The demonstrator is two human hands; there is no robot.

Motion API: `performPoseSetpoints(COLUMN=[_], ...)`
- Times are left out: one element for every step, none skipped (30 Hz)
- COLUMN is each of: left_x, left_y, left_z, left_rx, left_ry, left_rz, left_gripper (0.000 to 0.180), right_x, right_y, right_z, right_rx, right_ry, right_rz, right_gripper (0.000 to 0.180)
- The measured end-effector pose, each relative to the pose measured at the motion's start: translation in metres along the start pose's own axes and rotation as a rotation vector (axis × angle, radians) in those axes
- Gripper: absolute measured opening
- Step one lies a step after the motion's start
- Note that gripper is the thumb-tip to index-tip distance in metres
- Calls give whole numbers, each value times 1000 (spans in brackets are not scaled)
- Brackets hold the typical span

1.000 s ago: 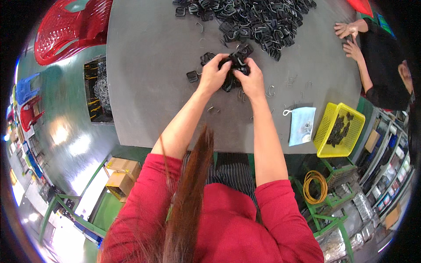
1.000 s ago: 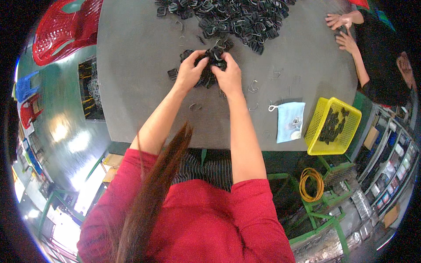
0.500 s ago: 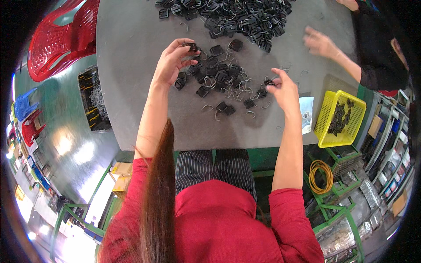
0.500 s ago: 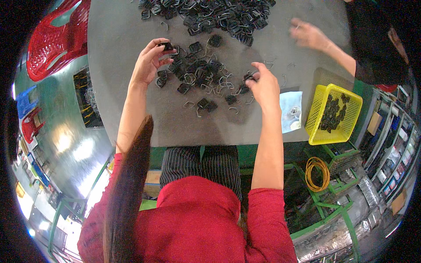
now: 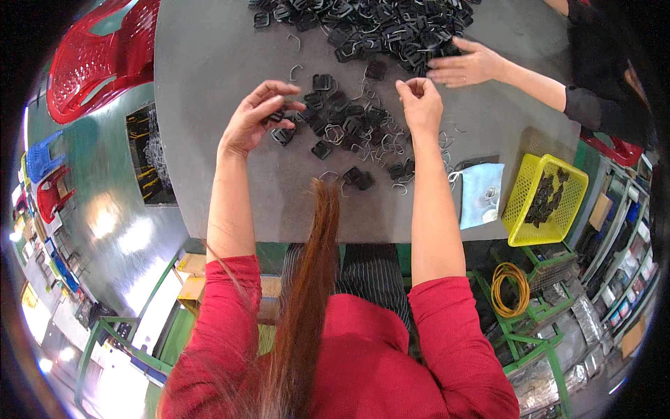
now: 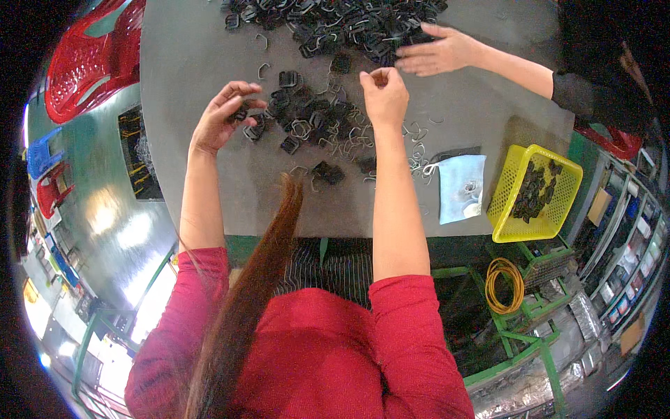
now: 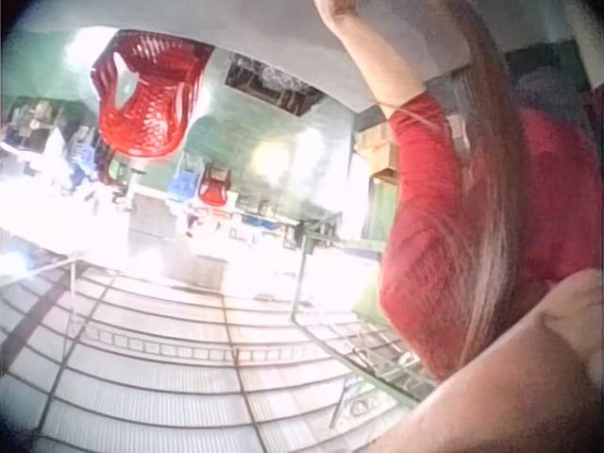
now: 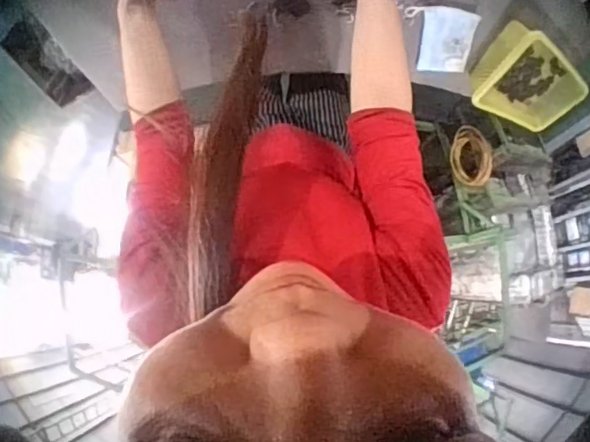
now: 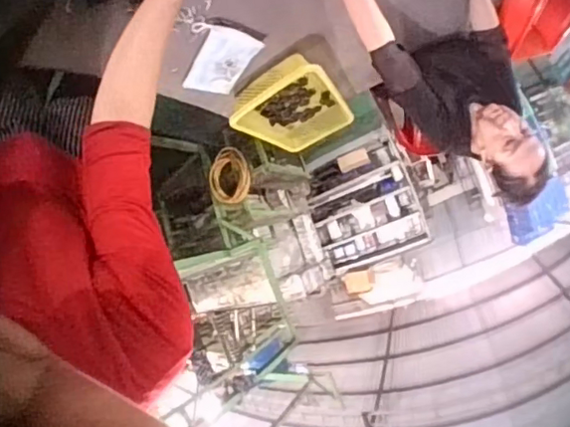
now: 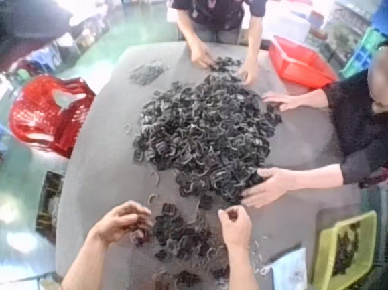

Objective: The person assembles small black plastic parts with metal hooks by hand at a table. They pick up parts, connect them, and place the assembled items into a yellow basket. A second person is also working at the table, sorting similar parts.

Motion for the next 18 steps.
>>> performPoseSetpoints(left_x=[4, -8, -29, -42, -35, -25, -25, -24, -28, -33, -34, -38, -39, -32, -26, -16, 0, -2], left_y=[6, -3, -18, -28, -3, 12, 10, 12, 7, 4, 2, -2, -15, -21, -16, -12, 5, 2], left_z=[5, 16, 27, 34, 21, -3, -20, -30, -29, -30, -28, -16, -9, -1, 11, 19, 15, 19], left_rx=[112, -12, -137, -264, -629, -819, -1000, -1179, -1113, -1041, -973, -842, -579, -316, -113, 88, 159, 141], left_ry=[23, 91, 159, 220, 385, 460, 500, 541, 479, 418, 365, 263, 99, -51, -95, -130, -11, 35], left_rz=[12, 4, -4, -4, -263, -356, -462, -567, -545, -522, -498, -378, -206, -40, -26, -11, -6, -9], left_gripper=[26, 28, 31, 34, 37, 39, 38, 37, 37, 37, 37, 30, 26, 23, 19, 15, 12, 13], right_x=[6, 13, 15, 14, 11, 9, 10, 10, 9, 10, 17, 28, 36, 40, 45, 54, 55, 59], right_y=[-19, -43, -52, -56, -58, -56, -56, -56, -56, -50, -43, -39, -32, -33, -32, -34, -60, -77], right_z=[-2, -7, -23, -32, -41, -46, -50, -53, -55, -50, -46, -42, -41, -44, -49, -58, -51, -55], right_rx=[169, 333, 373, 413, 408, 407, 367, 326, 285, 130, -80, -288, -493, -348, -201, -57, 315, 533], right_ry=[-6, -8, 24, 38, 35, 36, -7, -53, -99, -149, -241, -333, -402, -441, -468, -500, -379, -217], right_rz=[47, 102, 204, 185, 174, 161, 169, 180, 191, 131, -16, -167, -329, -288, -246, -204, 28, 296], right_gripper=[34, 39, 48, 48, 46, 45, 43, 41, 40, 32, 31, 30, 30, 31, 32, 33, 35, 37])
Point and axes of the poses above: each hand's wrist, its own x-axis away from the middle knuckle, its own z-axis out of the back of the hand, y = z × x, the point moved 10 cm from there along -x, towards the middle knuckle, and after that the axes turned 15 degrees about y, right-handed, at the moved point
